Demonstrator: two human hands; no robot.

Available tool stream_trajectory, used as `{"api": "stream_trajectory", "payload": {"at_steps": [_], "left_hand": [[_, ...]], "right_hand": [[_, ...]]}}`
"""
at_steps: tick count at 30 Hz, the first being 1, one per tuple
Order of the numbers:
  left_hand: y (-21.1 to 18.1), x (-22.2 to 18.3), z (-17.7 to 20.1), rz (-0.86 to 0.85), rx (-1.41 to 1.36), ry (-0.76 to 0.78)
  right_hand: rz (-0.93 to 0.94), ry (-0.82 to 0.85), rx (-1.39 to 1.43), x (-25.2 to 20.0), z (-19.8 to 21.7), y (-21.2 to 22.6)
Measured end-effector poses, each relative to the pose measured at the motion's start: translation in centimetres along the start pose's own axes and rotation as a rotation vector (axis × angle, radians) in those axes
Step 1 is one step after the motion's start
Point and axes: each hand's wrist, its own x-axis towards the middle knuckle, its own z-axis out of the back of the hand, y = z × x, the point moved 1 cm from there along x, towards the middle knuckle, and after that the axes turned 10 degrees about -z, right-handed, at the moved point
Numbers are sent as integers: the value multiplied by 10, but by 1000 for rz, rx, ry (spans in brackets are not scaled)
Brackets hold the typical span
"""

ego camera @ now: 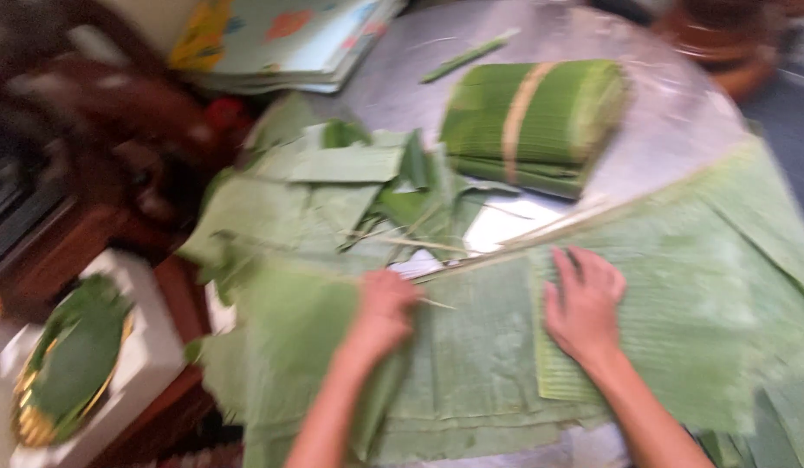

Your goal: Sorting, unfolding, and stacking banana leaves on a round metal table in preparation for use or packaging.

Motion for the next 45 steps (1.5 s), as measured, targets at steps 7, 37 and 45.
{"api": "stream_trajectory", "payload": {"at_steps": [7, 37, 45], "left_hand": [[-151, -44, -25, -182, -343, -80], [-139, -72, -50, 240, 104, 32], [-145, -52, -7, 274, -153, 271]], "right_hand": [[61, 457, 498, -121, 22, 19], [-314, 800, 134, -152, 51, 17], [-430, 565, 555, -166, 50, 9]]}}
